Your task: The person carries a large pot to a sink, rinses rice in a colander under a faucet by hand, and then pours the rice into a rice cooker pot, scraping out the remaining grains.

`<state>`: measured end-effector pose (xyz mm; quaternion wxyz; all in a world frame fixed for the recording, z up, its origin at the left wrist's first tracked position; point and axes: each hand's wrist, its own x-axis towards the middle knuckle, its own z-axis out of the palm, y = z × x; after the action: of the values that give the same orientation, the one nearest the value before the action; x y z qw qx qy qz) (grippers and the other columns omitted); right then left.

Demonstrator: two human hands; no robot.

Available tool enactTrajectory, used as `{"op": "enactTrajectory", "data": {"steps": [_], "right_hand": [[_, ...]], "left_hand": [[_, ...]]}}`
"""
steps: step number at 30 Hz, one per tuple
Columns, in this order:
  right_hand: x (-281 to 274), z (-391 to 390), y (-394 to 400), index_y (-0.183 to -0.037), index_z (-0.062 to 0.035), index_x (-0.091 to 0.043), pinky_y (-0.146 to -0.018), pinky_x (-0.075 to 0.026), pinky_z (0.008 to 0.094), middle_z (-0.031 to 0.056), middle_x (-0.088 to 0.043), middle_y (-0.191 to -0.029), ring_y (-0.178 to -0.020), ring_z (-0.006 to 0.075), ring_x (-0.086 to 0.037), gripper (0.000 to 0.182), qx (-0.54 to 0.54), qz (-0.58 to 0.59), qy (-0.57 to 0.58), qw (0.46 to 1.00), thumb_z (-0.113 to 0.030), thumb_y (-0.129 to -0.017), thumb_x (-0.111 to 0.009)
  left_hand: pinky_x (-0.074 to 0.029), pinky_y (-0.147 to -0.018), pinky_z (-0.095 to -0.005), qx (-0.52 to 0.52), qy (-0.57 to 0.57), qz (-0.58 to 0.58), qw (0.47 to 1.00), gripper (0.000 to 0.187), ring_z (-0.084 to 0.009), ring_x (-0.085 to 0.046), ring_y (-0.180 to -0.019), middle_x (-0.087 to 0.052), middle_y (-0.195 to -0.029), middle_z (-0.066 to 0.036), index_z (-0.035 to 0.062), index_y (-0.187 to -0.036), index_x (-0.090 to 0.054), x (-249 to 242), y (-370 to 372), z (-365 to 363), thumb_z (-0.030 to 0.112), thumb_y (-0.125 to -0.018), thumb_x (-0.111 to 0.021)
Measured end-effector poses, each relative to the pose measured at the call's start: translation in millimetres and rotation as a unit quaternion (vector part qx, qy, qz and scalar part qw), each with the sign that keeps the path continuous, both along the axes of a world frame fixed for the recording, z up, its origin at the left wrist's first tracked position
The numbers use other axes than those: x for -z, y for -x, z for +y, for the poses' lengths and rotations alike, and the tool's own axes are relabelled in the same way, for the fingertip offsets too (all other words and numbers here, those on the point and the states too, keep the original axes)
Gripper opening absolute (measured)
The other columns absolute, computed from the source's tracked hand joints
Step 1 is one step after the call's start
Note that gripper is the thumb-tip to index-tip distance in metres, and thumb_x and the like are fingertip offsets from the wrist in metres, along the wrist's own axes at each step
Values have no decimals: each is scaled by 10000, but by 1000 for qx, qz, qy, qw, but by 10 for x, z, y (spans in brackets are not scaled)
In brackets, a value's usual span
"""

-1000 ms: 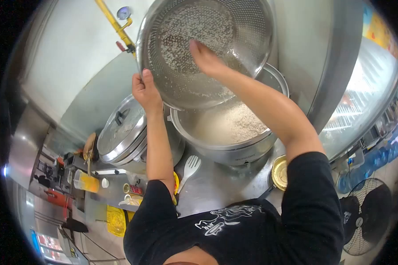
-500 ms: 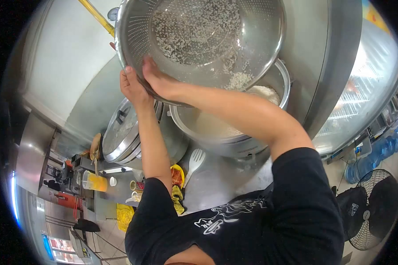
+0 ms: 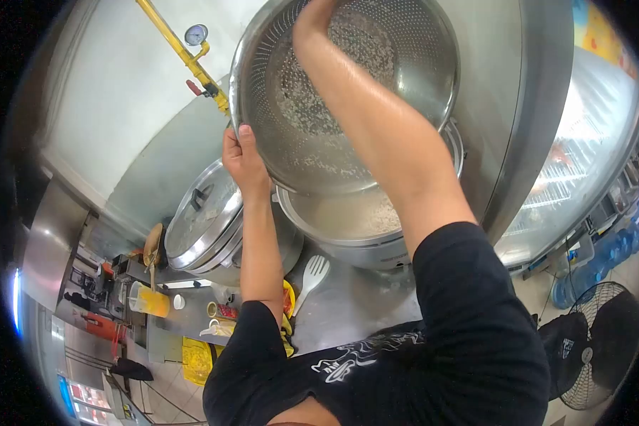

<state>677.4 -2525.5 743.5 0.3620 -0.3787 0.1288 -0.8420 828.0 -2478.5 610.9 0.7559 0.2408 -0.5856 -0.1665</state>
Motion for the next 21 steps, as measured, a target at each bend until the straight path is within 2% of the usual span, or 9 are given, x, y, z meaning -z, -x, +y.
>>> {"op": "enactTrajectory", "data": {"steps": [3,7,9,11,13,14,18,20,21], "right_hand": [[306,-107,-408,-1430,10,-52,-1116,-93,311,145,-70,-1510,-1392,262,-56,707,-95,117,106,983,-512,-958,-123],[978,124,-540,-1420,26,-81,-1124,-84,353,197,-28,-1501,-1394,280,-38,686,-76,365,113,921,-481,-964,-158],[876,326,-243,-1387,77,-142,-1126,-89,364,251,-64,-1480,-1390,320,-41,646,-146,650,-111,737,-420,-975,-174],[1112,-301,-286,-1419,24,-111,-1131,-83,354,214,-44,-1494,-1392,306,-25,604,148,448,-24,882,-392,-986,-175],[647,-538,-33,-1386,98,-115,-1131,-75,401,295,-58,-1461,-1376,382,-54,594,240,249,-11,938,-312,-977,-248],[544,-790,-10,-1386,98,-115,-1131,-75,401,295,-58,-1461,-1376,382,-54,594,238,250,-8,938,-312,-977,-248],[524,-1752,-58,-1459,-209,-2,-1140,-34,382,122,31,-1519,-1387,355,11,688,294,170,-50,939,-401,-945,-418],[526,-851,-321,-1394,92,-92,-1132,-62,410,285,-43,-1466,-1374,392,-49,599,296,285,19,911,-284,-973,-291],[698,-791,-429,-1399,83,-88,-1132,-62,411,281,-39,-1468,-1374,394,-38,599,298,348,79,885,-286,-973,-293]], "left_hand": [[-242,-528,-186,16,-7,-12,1000,262,-12,-299,-602,-371,-658,81,91,-732,-443,-25,-12,6,227,-919,-568],[-287,-545,-172,-5,12,-16,1000,230,-15,-347,-614,-428,-685,68,91,-756,-450,-176,-7,48,207,-936,-533],[-296,-542,-176,-33,12,-23,999,236,-14,-353,-617,-436,-680,64,90,-753,-444,-210,-56,92,208,-935,-537],[-250,-532,-181,-20,33,1,999,227,-12,-321,-603,-403,-675,75,79,-752,-474,-183,-86,97,203,-911,-578],[-244,-522,-180,-15,17,3,1000,223,-9,-316,-593,-396,-664,79,81,-751,-473,-128,-104,133,196,-910,-579],[-238,-512,-179,-7,2,1,1000,219,-5,-312,-583,-389,-653,84,84,-750,-473,-112,-107,151,189,-909,-580],[-227,-490,-177,1,-10,-36,999,211,7,-298,-560,-374,-630,99,93,-748,-472,-82,-16,208,175,-901,-592],[-230,-491,-175,16,-9,-36,999,213,7,-299,-559,-380,-631,99,93,-748,-473,-87,-13,169,179,-901,-594],[-232,-492,-174,34,-7,-39,999,215,7,-300,-558,-385,-633,99,92,-749,-474,-92,-6,149,183,-900,-597]]}}
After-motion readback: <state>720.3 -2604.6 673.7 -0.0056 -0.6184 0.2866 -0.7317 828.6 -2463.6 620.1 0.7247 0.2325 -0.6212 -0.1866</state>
